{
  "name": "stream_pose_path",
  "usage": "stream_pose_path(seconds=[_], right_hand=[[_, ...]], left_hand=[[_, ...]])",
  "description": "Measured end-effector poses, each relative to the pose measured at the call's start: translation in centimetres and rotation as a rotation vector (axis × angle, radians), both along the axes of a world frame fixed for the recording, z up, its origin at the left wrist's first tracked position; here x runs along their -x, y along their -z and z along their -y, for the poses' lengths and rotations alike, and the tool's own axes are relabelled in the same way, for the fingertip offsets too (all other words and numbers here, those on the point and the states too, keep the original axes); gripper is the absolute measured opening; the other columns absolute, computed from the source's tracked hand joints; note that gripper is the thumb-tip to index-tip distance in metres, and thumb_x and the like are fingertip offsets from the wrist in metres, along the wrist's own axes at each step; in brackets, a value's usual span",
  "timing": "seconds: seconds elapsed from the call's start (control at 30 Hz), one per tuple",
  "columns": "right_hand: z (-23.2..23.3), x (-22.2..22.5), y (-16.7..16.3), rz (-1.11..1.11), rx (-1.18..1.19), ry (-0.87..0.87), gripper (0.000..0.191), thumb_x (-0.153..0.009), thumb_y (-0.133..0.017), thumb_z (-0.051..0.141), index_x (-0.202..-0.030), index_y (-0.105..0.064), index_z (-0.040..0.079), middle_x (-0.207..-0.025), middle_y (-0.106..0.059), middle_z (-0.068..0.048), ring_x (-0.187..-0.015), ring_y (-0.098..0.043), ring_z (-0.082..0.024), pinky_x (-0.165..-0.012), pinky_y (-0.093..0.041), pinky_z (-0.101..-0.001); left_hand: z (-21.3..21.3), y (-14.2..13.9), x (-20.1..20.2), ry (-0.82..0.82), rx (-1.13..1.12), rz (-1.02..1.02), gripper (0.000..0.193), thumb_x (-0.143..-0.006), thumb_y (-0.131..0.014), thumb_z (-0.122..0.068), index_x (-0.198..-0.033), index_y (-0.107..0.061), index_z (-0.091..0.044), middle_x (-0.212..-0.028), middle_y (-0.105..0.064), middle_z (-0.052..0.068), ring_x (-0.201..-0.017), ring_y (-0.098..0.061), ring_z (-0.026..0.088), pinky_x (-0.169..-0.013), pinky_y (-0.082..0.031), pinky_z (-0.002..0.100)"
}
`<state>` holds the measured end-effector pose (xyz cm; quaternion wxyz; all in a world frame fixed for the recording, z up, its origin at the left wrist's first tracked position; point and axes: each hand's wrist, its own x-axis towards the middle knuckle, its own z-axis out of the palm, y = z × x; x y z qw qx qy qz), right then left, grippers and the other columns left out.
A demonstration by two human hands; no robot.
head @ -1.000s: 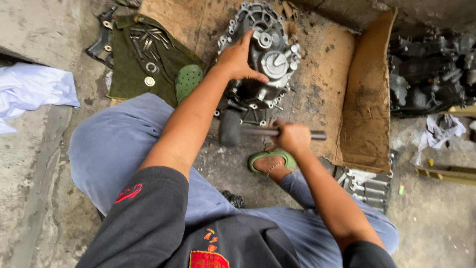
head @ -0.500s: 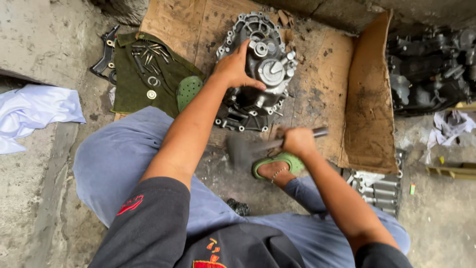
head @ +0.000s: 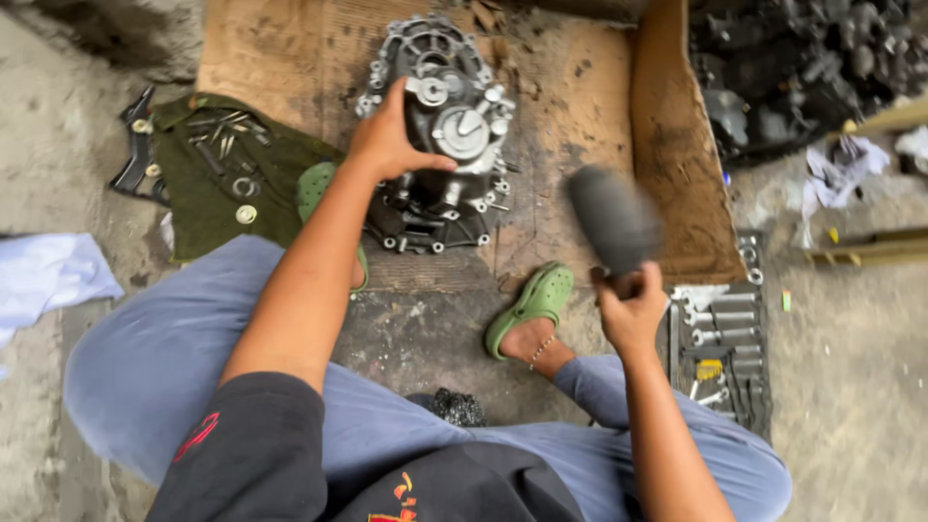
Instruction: The person sits on the floor and uses a rubber mallet to separate the two halves of a motorcycle engine casing. After separating the halves, the person inspects the internal gears and shafts.
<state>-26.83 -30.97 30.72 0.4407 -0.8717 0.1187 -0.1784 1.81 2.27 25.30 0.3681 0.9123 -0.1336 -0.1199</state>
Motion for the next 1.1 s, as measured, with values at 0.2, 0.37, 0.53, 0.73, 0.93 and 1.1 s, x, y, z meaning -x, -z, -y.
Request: stream_pose_path(seconds=[0.2, 0.37, 0.53, 0.73, 0.93, 1.1], right_hand=[[-7.2, -2.6, 0.2, 0.353, -1.030, 0.394, 0.038, -0.104, -0.068, 0.029, -0.077, -0.045, 0.014, -0.060, -0.043, 0.003, -0.047, -0.040, -0.010, -0.045, -0.039, -0.0308], [-12.9, -3.0, 5.0, -0.375, -1.073, 0.212, 0.036, -0.093, -0.071, 0.032, -0.070, -0.049, 0.015, -0.049, -0.045, -0.002, -0.037, -0.043, -0.016, -0.038, -0.034, -0.0327], [-11.0, -2.4, 7.5, -0.095, -1.526, 0.241, 0.040, -0.099, -0.079, 0.028, -0.080, -0.046, 0.014, -0.058, -0.040, 0.004, -0.044, -0.040, -0.011, -0.043, -0.036, -0.0308], [-11.8, -3.2, 4.2, -0.468, -1.142, 0.010, 0.027, -0.087, -0.076, 0.023, -0.104, -0.060, 0.009, -0.054, -0.043, 0.003, -0.040, -0.042, -0.012, -0.039, -0.036, -0.0322], [-11.6, -5.1, 1.8, -0.134, -1.331, 0.096, 0.026, -0.096, -0.076, 0.026, -0.098, -0.058, 0.007, -0.057, -0.040, 0.005, -0.042, -0.037, -0.008, -0.042, -0.034, -0.0283], [-13.2, -5.1, 1.6, -0.520, -1.196, 0.030, 0.026, -0.087, -0.078, 0.024, -0.092, -0.055, 0.012, -0.052, -0.038, 0.006, -0.037, -0.035, -0.009, -0.038, -0.031, -0.0293]], left_hand=[[0.4, -0.7, 0.0, -0.013, -0.041, -0.050, 0.151, -0.047, -0.095, -0.068, -0.161, -0.016, -0.007, -0.147, -0.054, 0.025, -0.132, -0.056, 0.041, -0.107, -0.047, 0.047], [0.5, -1.8, 0.2, 0.005, 0.015, 0.010, 0.149, -0.047, -0.098, -0.064, -0.160, -0.019, -0.006, -0.147, -0.054, 0.025, -0.134, -0.054, 0.040, -0.108, -0.045, 0.045], [0.4, -1.6, 0.4, -0.026, 0.016, 0.001, 0.144, -0.051, -0.097, -0.064, -0.160, -0.023, -0.005, -0.147, -0.056, 0.024, -0.136, -0.056, 0.038, -0.110, -0.047, 0.043], [0.4, -1.3, 0.1, 0.024, 0.012, 0.009, 0.148, -0.047, -0.096, -0.064, -0.160, -0.021, -0.006, -0.147, -0.059, 0.020, -0.135, -0.057, 0.036, -0.110, -0.047, 0.042], [0.2, -0.8, 0.7, -0.017, -0.045, -0.019, 0.150, -0.052, -0.096, -0.069, -0.162, -0.015, -0.006, -0.152, -0.050, 0.024, -0.135, -0.054, 0.039, -0.107, -0.047, 0.043], [0.1, -0.9, 0.4, -0.016, -0.045, -0.020, 0.153, -0.048, -0.096, -0.068, -0.161, -0.014, -0.008, -0.151, -0.050, 0.024, -0.136, -0.053, 0.038, -0.109, -0.046, 0.044]])
